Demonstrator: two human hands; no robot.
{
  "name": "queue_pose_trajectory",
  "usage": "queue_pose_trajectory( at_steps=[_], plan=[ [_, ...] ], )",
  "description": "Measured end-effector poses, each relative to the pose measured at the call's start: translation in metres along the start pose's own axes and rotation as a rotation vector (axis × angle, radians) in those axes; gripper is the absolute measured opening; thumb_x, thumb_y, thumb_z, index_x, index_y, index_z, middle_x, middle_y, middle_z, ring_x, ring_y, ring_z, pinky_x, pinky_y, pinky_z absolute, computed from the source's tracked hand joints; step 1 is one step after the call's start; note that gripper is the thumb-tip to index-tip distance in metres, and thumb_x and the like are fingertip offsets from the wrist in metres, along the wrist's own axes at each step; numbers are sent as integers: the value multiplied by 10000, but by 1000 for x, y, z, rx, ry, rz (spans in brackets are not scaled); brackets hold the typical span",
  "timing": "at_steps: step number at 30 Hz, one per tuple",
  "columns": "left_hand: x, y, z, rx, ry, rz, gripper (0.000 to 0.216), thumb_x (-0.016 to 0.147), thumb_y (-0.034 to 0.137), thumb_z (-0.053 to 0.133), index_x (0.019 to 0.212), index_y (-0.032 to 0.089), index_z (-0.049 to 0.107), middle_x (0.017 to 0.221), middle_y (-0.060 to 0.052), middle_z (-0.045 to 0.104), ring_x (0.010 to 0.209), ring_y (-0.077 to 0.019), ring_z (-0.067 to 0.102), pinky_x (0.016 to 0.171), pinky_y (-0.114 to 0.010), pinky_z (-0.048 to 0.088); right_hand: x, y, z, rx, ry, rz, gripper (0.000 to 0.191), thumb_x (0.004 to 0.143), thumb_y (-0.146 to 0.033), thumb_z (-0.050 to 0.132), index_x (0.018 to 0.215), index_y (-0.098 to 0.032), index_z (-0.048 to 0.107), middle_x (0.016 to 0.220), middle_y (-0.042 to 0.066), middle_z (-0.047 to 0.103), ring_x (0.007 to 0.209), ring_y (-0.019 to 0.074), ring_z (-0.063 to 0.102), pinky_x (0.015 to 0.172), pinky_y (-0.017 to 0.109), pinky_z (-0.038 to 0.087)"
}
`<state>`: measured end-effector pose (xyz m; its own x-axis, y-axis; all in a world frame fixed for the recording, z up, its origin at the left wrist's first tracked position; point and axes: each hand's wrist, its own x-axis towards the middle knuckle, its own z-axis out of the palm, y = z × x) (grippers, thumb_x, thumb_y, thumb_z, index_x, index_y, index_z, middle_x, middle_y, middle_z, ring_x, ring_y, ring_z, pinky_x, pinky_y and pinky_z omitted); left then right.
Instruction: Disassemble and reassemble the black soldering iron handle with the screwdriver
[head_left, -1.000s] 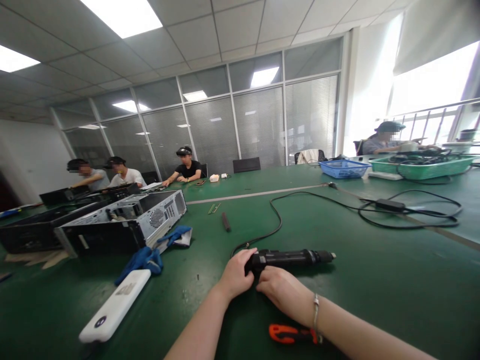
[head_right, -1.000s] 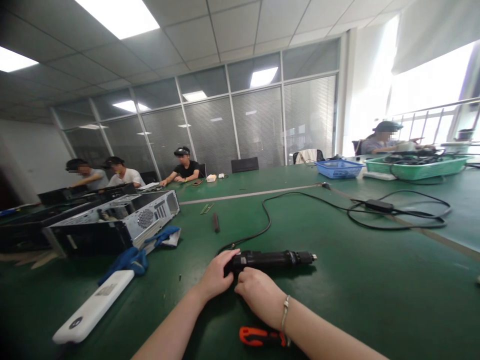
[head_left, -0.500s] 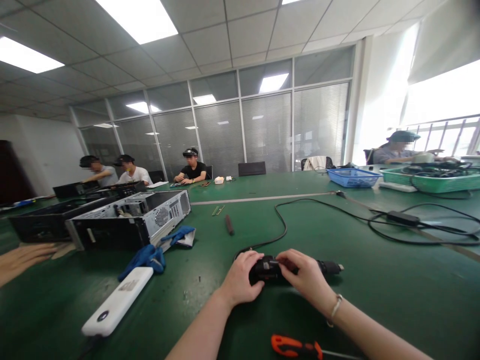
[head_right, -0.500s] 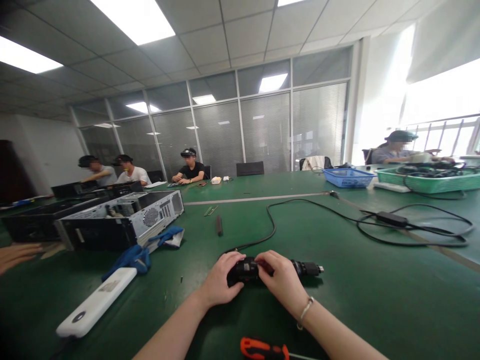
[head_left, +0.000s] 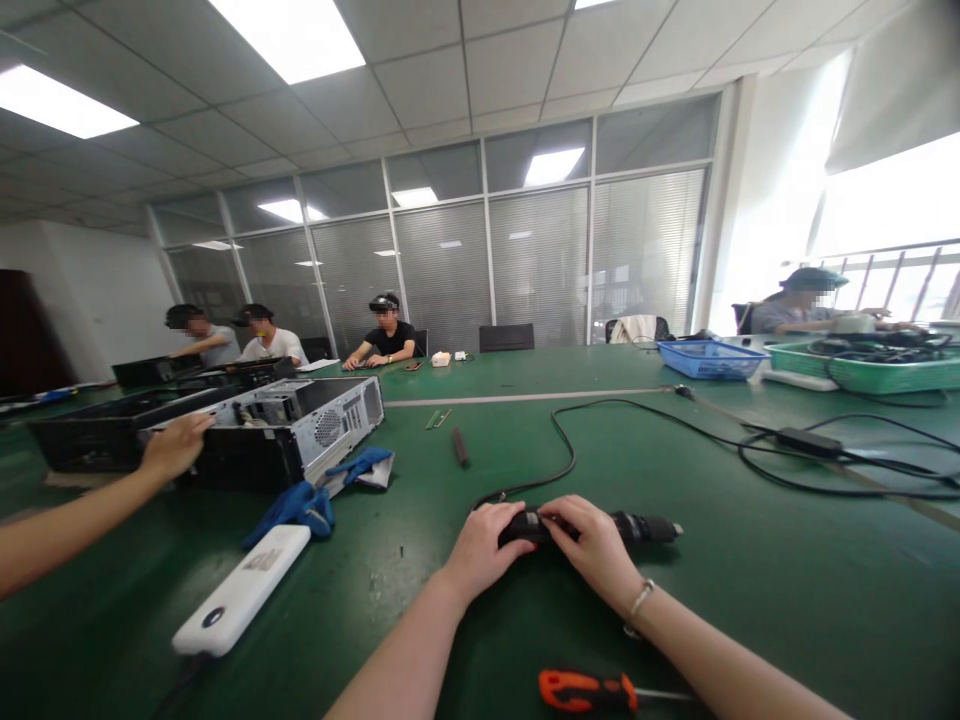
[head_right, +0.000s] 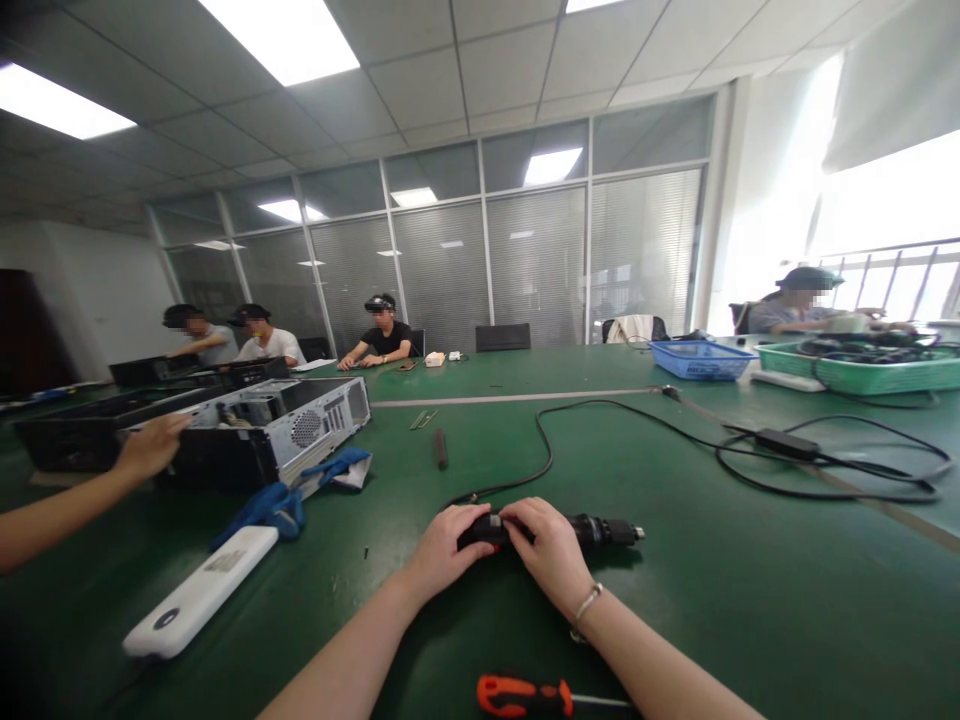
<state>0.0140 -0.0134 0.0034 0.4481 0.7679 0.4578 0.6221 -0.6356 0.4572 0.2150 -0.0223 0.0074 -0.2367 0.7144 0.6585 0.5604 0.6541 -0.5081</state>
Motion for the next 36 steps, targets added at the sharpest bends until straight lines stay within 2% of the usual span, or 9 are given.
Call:
queue_pose_trajectory(
  at_steps=[8,15,21,23,25,27,29,33,36],
  plan=[
    [-1,-1,1,18,19,8,501,778,384,686,1238,240,554,1238,-56,607,1128,-244,549,1008,-410,400,-2,-1,1,-123,-62,-136,192,883,-188,451,893,-215,640,877,60,667,820,196,584,758,345,493],
    [-2,2,-1,26,14,3,500,781,372,688,1237,220,554,1231,-66,611,1119,-242,551,1005,-402,399,-3,0,-7,-166,-170,-266,275,910,-187,403,1045,-221,641,969,71,675,845,190,581,769,342,497],
    [-3,5,-3,5,14,-1,520,746,335,724,1228,231,561,1220,-55,617,1116,-243,547,1000,-398,401,-5,-10,-20,-40,-85,-31,222,881,-257,464,926,-185,669,866,74,677,782,180,601,750,325,491],
    [-3,5,-4,-8,16,-4,530,721,308,745,1215,240,566,1216,-46,617,1117,-241,543,1004,-395,399,-3,-18,-27,37,-204,86,228,856,-324,508,821,-177,679,737,45,664,662,151,583,649,277,479],
    [-3,5,-4,-22,19,-9,539,694,273,763,1197,245,572,1206,-39,619,1111,-237,542,1004,-391,400,-3,-26,-35,144,-457,193,238,780,-394,607,773,-166,674,643,9,634,575,118,543,543,222,434],
    [-3,5,-4,-34,23,-11,546,668,240,777,1176,248,577,1187,-31,624,1095,-234,546,998,-387,403,-5,-31,-39,206,-748,227,331,603,-415,753,800,-161,669,636,-22,616,551,97,517,469,178,376],
    [-3,7,-4,-38,31,-11,545,647,219,785,1152,250,581,1165,-26,628,1076,-234,549,986,-388,409,-9,-35,-41,173,-940,194,481,416,-365,836,819,-166,664,649,-48,597,541,84,498,428,157,329],
    [-2,12,-5,-43,49,-2,520,623,191,789,1099,244,587,1121,-27,633,1051,-238,547,966,-387,418,-14,-37,-41,173,-1053,203,367,459,-321,809,743,-155,645,570,-74,536,489,65,474,413,148,329],
    [-2,15,-6,-55,45,4,495,620,166,779,1072,230,587,1101,-32,634,1039,-236,547,952,-376,426,-10,-38,-45,298,-996,233,305,499,-296,790,701,-146,618,551,-76,528,485,53,468,419,139,338]
  ],
)
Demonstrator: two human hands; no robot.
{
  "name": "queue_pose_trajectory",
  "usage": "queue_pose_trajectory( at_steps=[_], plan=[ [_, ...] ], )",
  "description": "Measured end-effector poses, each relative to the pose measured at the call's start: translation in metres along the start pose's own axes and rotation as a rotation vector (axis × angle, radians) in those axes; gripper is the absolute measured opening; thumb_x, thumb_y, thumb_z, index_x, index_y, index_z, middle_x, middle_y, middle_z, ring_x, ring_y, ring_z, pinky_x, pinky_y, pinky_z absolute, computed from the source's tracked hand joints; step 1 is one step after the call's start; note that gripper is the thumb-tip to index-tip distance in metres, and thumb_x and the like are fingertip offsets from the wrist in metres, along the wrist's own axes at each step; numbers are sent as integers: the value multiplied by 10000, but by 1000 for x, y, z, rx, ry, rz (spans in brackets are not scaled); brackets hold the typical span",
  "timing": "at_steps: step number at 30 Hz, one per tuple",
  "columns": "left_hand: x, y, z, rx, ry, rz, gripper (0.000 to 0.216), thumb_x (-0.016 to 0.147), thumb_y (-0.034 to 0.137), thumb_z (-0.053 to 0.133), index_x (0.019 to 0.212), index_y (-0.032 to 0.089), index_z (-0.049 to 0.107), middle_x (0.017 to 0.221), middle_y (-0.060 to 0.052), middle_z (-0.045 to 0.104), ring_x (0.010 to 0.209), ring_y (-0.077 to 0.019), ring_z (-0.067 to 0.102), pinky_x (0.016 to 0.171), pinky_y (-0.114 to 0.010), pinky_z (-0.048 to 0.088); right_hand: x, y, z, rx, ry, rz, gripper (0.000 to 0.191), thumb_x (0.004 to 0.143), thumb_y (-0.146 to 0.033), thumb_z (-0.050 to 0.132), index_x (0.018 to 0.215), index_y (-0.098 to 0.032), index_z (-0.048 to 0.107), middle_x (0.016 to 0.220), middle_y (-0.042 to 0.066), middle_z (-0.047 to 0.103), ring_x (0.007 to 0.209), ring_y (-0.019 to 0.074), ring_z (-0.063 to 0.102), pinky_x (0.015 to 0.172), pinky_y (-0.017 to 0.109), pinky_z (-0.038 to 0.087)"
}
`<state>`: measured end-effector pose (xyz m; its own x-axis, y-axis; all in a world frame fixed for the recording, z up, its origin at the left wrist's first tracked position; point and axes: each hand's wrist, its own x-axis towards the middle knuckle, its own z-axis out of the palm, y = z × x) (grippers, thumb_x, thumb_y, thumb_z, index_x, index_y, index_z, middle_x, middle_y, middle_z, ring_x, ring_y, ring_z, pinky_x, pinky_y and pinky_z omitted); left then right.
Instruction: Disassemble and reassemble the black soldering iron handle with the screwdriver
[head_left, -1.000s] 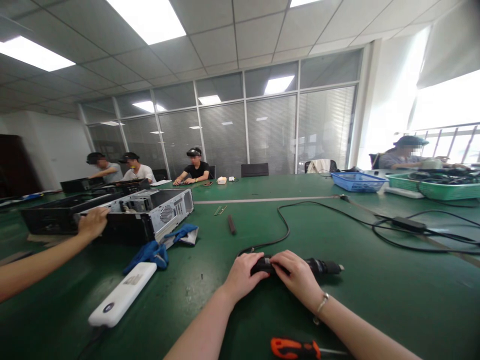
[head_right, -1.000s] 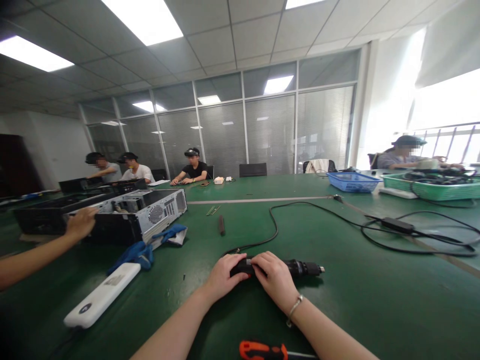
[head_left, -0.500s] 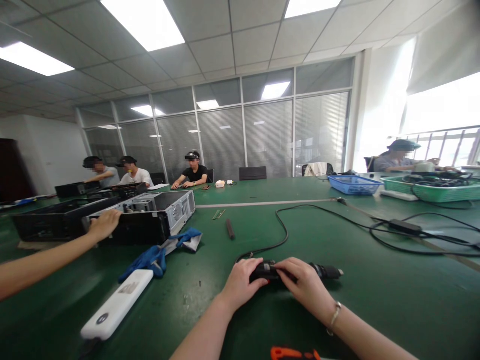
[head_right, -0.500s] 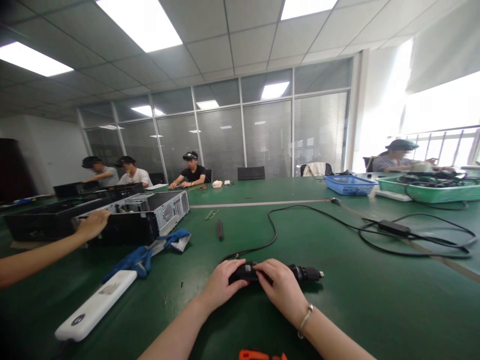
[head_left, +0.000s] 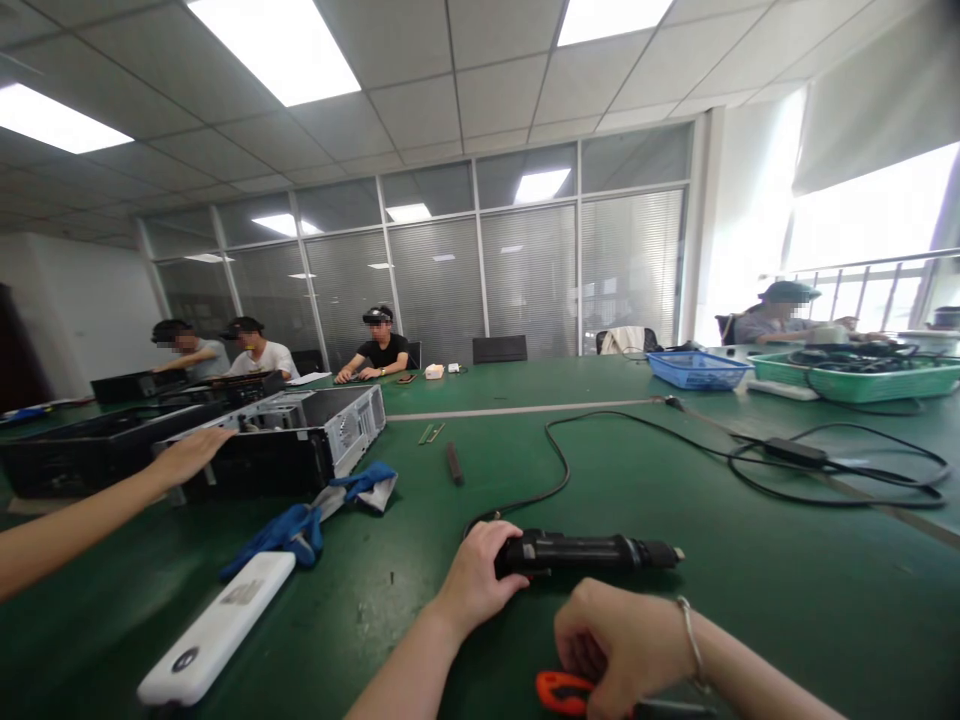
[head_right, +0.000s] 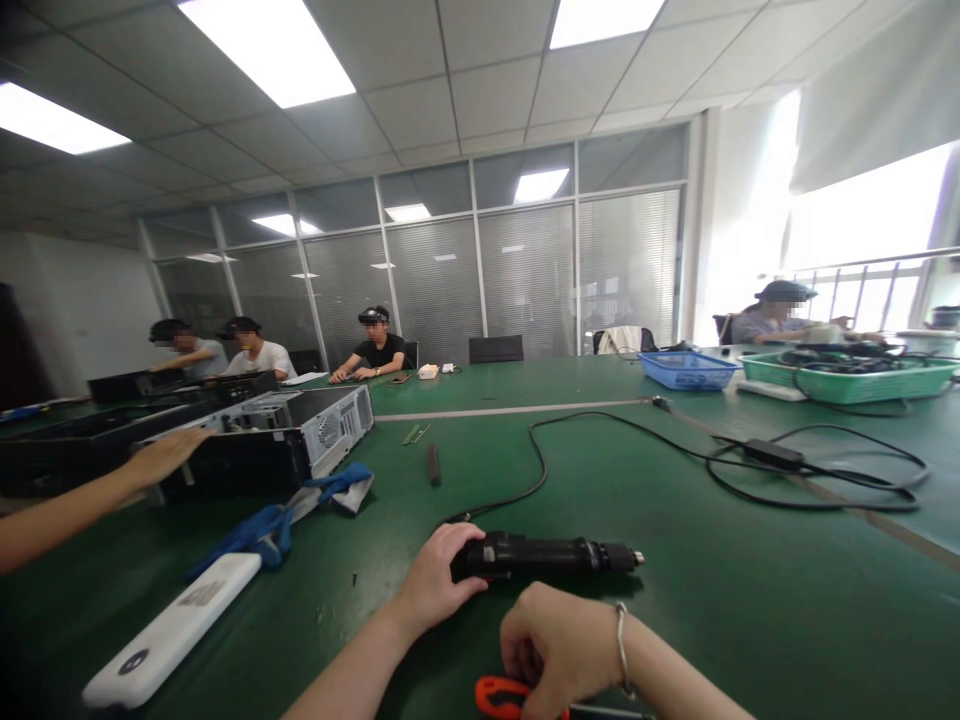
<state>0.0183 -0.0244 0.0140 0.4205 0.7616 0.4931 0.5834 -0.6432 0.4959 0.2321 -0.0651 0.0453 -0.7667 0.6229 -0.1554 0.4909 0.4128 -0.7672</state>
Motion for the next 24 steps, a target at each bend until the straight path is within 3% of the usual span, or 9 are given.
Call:
queue_pose_trajectory(
  at_steps=[3,6,9,11,14,18,24],
  plan=[
    [0,1,0,2,-9,-2,470,639,153,756,1070,229,584,1094,-34,632,1032,-237,548,946,-384,429,0,-5,-13,241,194,-66,276,669,-367,689,791,-146,580,612,-46,576,480,51,479,413,143,345],
    [-1,0,0,-3,-19,-10,493,626,160,771,1074,229,578,1107,-33,628,1042,-240,545,956,-394,421,3,-5,-25,482,593,-136,356,810,-499,522,922,-161,505,745,16,632,440,63,488,370,173,362],
    [-2,-1,0,-11,-12,-7,517,617,155,782,1085,231,575,1122,-30,625,1056,-236,540,969,-391,411,6,1,-32,544,993,-202,499,768,-539,586,1081,-178,441,782,25,633,463,92,521,382,205,413],
    [-1,-1,0,-13,-9,1,522,620,151,780,1092,232,574,1126,-31,624,1057,-234,539,971,-390,409,7,6,-33,526,1134,-232,648,732,-516,648,1219,-187,375,788,20,634,506,120,558,409,225,453],
    [-1,-1,1,-5,-1,5,528,613,143,784,1089,229,574,1123,-33,623,1054,-235,538,972,-390,410,7,9,-29,434,1234,-259,773,740,-485,657,1356,-209,282,854,32,649,565,145,598,472,262,511],
    [0,0,1,3,1,3,534,603,133,787,1083,231,574,1113,-26,623,1051,-229,538,972,-382,411,9,9,-22,273,1321,-271,800,788,-425,626,1435,-240,193,890,29,659,662,159,631,603,300,554],
    [0,0,3,-2,16,7,513,611,144,776,1073,238,576,1081,-23,631,1022,-235,549,942,-390,430,18,10,-22,28,1308,-327,717,836,-331,582,1443,-248,211,891,20,655,753,152,636,767,322,543]
  ],
)
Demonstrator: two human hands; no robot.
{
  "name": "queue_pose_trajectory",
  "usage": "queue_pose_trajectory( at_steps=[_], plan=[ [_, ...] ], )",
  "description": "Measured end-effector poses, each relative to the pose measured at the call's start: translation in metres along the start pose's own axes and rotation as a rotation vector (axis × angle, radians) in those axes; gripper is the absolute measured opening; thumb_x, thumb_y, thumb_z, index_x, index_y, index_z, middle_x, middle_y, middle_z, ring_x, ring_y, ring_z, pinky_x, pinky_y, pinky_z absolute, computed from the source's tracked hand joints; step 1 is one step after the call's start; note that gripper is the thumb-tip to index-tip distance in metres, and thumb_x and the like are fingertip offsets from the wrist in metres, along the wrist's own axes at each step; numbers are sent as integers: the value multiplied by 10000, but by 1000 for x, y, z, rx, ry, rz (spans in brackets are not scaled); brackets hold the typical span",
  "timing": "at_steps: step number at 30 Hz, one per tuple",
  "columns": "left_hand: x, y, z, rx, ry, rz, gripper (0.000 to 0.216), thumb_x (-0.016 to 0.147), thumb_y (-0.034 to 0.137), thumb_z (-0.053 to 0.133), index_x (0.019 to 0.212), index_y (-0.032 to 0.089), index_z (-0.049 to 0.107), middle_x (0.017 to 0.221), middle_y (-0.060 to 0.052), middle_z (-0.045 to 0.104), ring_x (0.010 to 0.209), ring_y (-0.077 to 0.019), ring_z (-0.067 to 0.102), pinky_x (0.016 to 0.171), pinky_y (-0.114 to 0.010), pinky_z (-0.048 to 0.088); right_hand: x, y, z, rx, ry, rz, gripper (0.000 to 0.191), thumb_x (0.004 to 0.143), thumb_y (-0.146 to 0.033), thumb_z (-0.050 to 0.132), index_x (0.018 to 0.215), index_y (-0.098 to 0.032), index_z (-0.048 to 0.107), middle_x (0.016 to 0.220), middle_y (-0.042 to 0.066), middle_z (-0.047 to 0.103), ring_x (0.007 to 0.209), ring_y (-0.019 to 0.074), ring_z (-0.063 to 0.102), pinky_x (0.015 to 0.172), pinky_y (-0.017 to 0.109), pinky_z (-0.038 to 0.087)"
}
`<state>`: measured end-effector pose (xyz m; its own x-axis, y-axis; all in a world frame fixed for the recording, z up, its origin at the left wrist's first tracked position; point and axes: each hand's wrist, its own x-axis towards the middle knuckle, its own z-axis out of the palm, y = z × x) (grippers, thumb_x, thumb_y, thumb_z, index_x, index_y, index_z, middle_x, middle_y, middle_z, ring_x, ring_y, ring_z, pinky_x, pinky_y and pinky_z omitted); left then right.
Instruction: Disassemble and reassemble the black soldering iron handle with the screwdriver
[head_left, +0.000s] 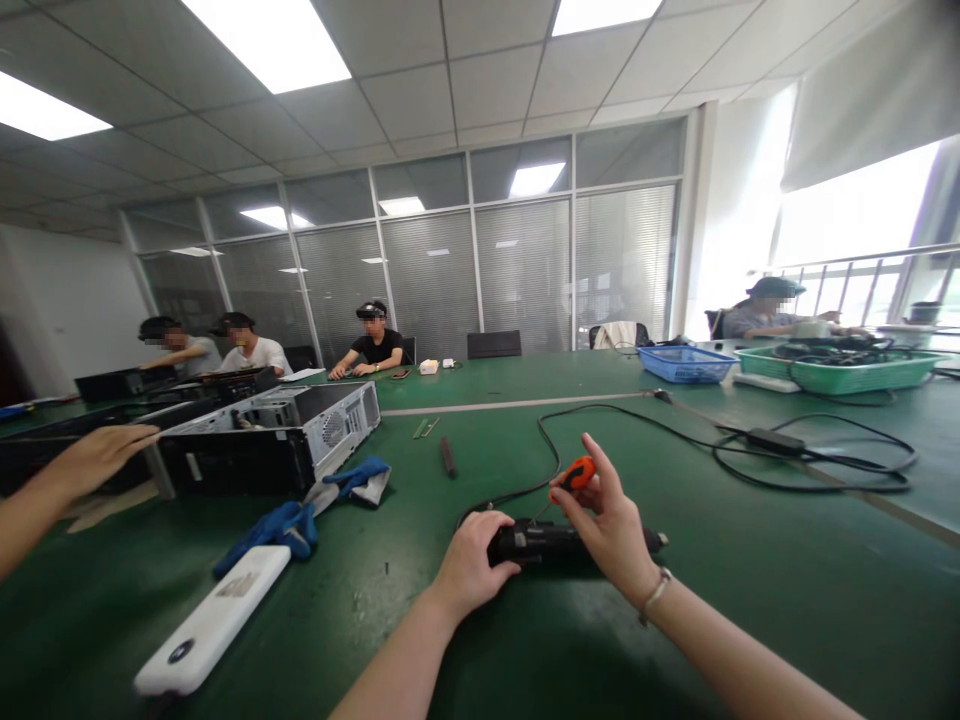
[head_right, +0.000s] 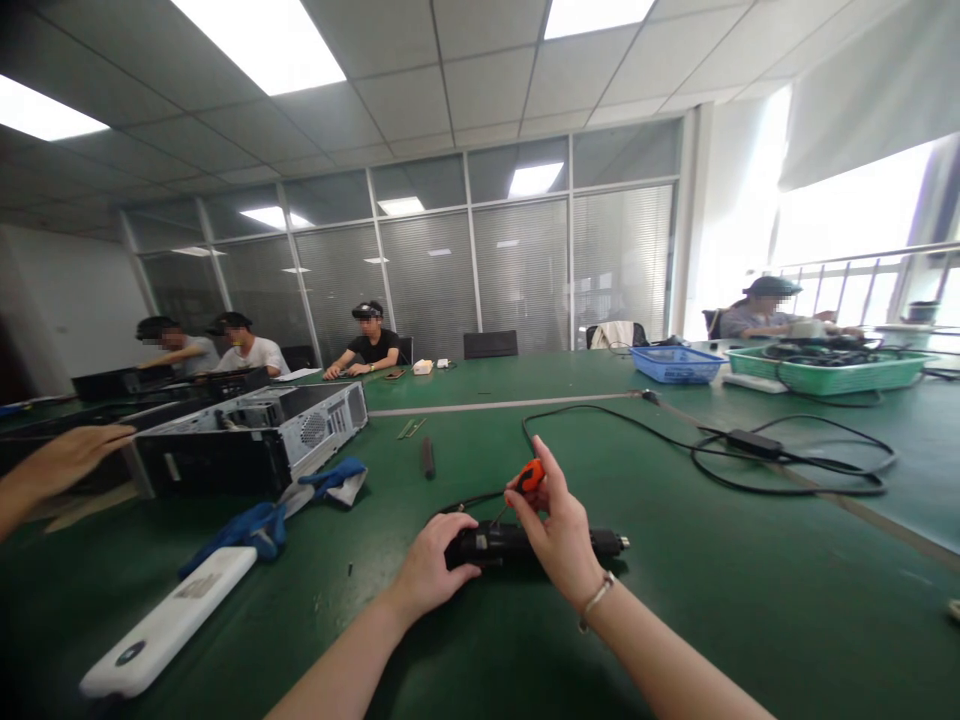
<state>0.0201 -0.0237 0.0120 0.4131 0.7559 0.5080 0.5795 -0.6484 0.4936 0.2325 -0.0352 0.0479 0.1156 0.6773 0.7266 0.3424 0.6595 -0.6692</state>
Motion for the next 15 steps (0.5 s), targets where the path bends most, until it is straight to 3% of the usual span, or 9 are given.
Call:
queue_pose_trajectory(
  at_steps=[15],
  plan=[
    [0,2,-2,-1,-16,2,492,622,160,770,1068,229,574,1090,-28,631,1036,-236,543,956,-392,423,5,5,9,-123,-163,-113,611,874,-290,516,1423,-253,249,938,35,639,801,159,627,786,320,530]
  ],
)
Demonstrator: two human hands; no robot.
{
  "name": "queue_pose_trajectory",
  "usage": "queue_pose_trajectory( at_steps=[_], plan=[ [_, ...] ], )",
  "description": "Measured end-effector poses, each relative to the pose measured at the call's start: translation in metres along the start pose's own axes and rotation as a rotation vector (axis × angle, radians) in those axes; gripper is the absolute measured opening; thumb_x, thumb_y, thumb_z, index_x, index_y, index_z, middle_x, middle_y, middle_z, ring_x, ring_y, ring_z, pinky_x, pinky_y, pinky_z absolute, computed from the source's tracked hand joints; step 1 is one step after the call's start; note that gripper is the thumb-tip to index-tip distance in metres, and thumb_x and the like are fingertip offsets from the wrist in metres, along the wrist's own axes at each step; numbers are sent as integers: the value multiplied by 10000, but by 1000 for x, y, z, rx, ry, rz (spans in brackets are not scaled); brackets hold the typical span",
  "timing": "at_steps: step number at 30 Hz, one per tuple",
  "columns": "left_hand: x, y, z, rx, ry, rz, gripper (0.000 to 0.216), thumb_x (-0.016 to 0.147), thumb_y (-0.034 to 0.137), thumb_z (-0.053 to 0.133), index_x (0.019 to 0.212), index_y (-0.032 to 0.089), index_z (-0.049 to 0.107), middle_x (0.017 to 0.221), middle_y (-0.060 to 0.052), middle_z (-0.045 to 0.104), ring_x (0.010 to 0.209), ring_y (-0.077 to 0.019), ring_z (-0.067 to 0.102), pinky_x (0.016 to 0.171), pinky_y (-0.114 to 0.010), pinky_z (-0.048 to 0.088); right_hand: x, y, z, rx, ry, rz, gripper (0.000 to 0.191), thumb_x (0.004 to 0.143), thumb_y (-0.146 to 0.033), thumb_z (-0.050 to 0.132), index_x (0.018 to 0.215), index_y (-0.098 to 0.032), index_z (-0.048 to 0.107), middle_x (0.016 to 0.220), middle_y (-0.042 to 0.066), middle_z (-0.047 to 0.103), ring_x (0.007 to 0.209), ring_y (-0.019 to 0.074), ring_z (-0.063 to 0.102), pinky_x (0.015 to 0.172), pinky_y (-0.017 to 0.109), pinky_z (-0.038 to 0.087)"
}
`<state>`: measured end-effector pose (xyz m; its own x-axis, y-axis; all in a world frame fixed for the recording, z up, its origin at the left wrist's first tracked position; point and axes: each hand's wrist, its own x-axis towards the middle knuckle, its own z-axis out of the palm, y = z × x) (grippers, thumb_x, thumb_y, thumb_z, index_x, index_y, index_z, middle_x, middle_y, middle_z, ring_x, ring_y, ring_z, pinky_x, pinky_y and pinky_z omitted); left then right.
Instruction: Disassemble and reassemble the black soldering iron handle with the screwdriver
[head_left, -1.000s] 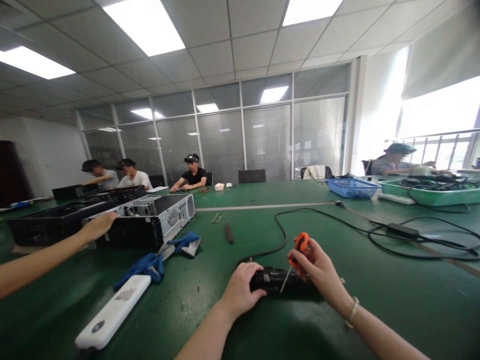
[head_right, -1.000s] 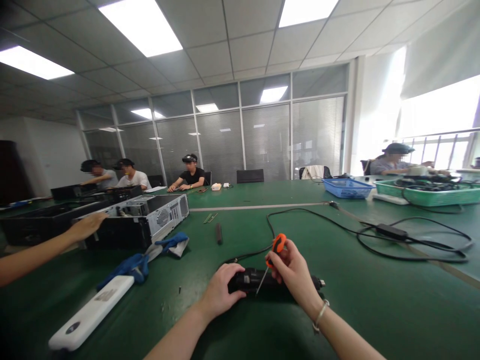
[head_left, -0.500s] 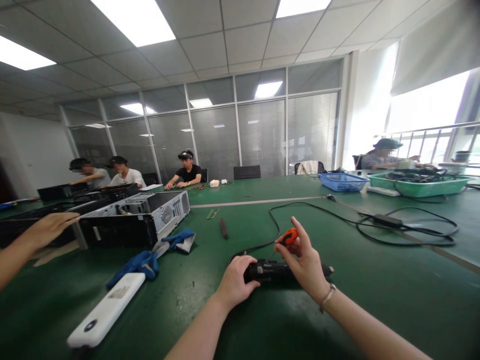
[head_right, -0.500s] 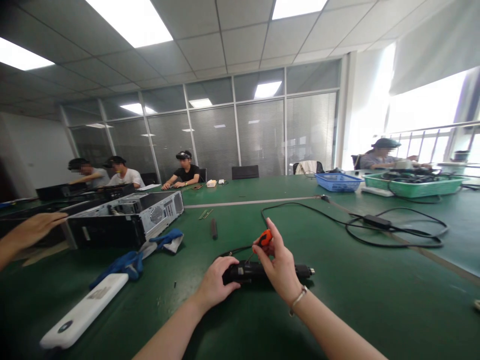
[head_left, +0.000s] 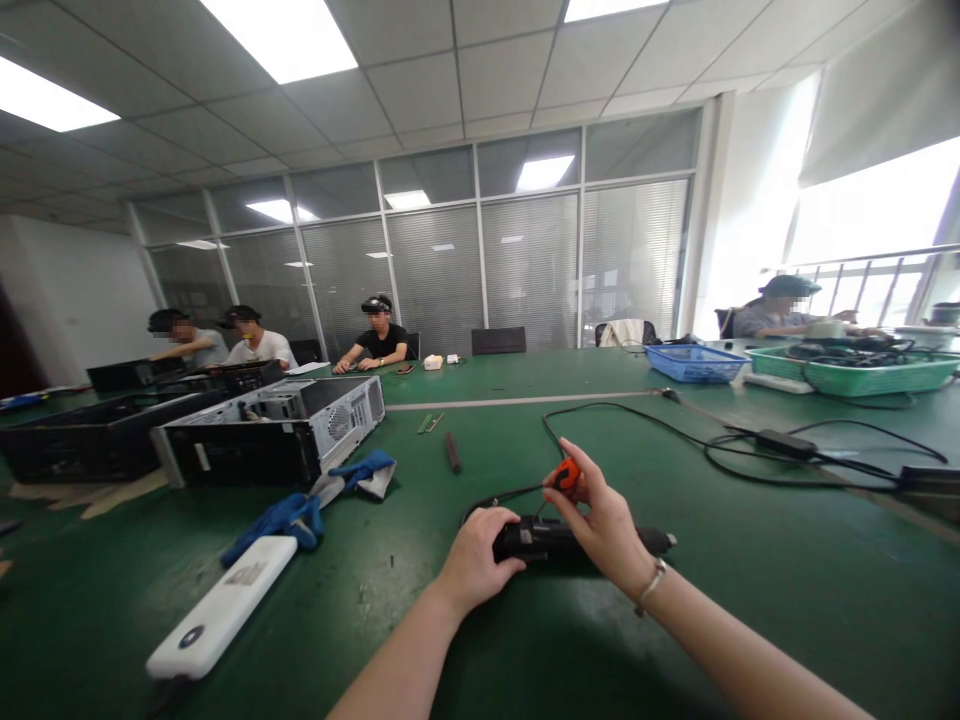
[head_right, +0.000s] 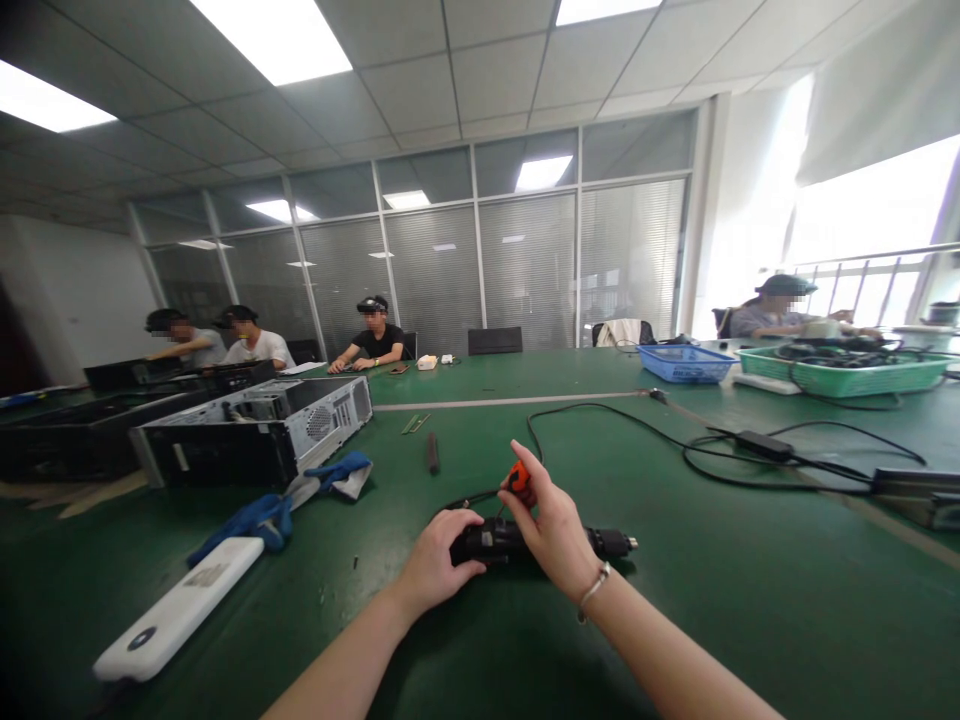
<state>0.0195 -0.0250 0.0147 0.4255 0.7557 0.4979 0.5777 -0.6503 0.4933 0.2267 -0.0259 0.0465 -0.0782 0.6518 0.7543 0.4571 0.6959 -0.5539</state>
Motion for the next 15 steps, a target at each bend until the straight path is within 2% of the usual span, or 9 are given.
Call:
queue_pose_trajectory(
  at_steps=[7,12,15],
  plan=[
    [-1,1,-1,1,-10,-8,502,623,167,776,1079,231,575,1098,-28,627,1039,-241,544,957,-400,428,1,-5,-1,-31,-94,-25,609,879,-270,500,1428,-266,236,959,36,641,821,168,625,800,331,523],
    [-1,-2,0,8,-6,-4,527,614,167,782,1093,223,570,1109,-34,627,1039,-235,543,961,-381,420,9,-16,-6,-38,-217,-125,617,899,-215,442,1449,-290,173,1041,39,613,925,167,592,883,347,482],
    [-1,-3,1,8,-7,-1,527,610,165,785,1089,223,571,1112,-33,628,1037,-233,545,961,-376,418,19,-20,-10,-128,-238,-159,610,896,-247,462,1448,-283,207,980,43,601,871,173,581,828,343,496]
  ],
)
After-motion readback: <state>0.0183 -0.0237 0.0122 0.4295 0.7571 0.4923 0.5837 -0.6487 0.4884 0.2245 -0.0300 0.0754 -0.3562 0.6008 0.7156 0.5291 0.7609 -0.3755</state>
